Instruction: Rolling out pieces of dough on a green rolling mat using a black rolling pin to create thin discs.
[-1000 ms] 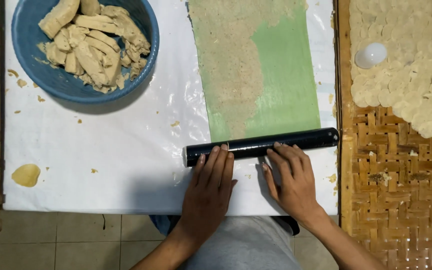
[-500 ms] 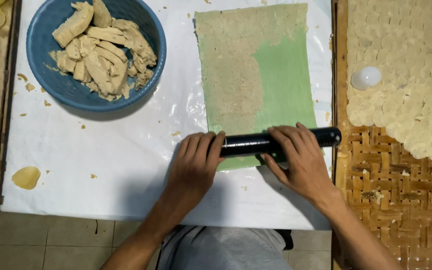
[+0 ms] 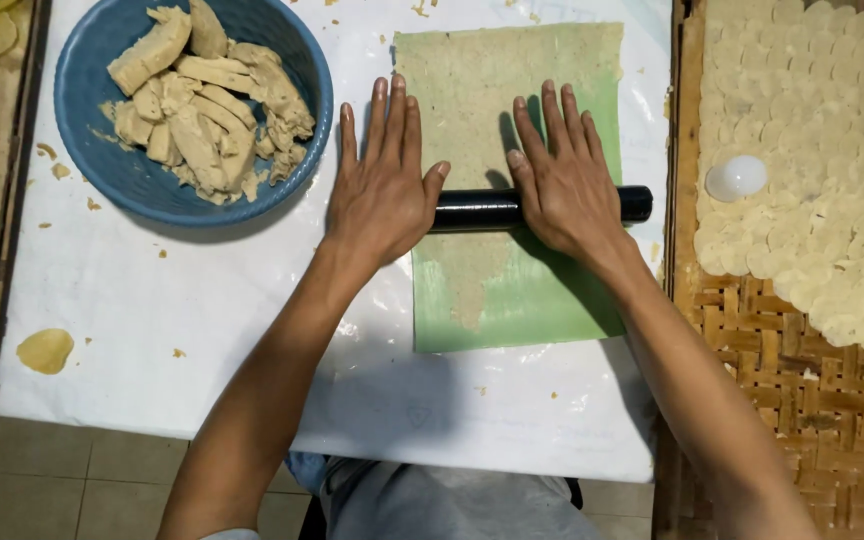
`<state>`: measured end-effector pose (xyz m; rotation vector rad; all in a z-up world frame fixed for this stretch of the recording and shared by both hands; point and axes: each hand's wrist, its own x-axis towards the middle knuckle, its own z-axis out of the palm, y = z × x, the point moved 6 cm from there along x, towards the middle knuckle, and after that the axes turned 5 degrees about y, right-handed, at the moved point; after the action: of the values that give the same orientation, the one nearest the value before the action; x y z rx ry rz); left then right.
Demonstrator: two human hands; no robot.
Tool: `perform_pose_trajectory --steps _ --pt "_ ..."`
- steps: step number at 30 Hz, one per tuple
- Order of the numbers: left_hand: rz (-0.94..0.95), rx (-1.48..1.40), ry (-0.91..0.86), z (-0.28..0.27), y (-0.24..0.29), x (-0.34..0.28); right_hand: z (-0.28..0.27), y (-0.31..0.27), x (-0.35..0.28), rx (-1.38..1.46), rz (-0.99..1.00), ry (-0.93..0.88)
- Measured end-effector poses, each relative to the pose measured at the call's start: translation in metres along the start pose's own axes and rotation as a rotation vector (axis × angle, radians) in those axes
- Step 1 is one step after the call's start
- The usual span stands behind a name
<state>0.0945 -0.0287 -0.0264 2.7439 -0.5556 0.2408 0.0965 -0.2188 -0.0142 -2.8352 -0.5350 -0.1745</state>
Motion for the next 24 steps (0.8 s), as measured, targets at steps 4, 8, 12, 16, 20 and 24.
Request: perform_pose_trajectory --steps 4,8,12,16,20,24 --pt "-0.008 0.091 -0.015 0.009 0.018 -0.039 0.008 -0.008 -0.038 -0.068 0.002 -0.020" --pt "0.110 0.063 0.278 -0.020 0.071 -0.115 0.006 -0.031 -0.115 -0.095 -0.131 0.150" --pt "0.084 -0.016 0.172 -0.019 0.084 -0.150 0.008 -0.038 -0.168 -0.125 -0.110 0.124" --pt "0.090 -0.120 0.090 -0.012 0.060 -0.107 0.004 -0.029 -0.129 -0.100 -0.108 0.115" --pt "0.057 -0.090 0.136 -0.002 0.029 -0.050 -0.030 -0.061 -0.061 0.056 -0.107 0.185" --pt "-0.015 0.128 -0.097 -0.003 0.018 -0.022 -0.039 -0.109 0.005 0.288 -0.258 0.287"
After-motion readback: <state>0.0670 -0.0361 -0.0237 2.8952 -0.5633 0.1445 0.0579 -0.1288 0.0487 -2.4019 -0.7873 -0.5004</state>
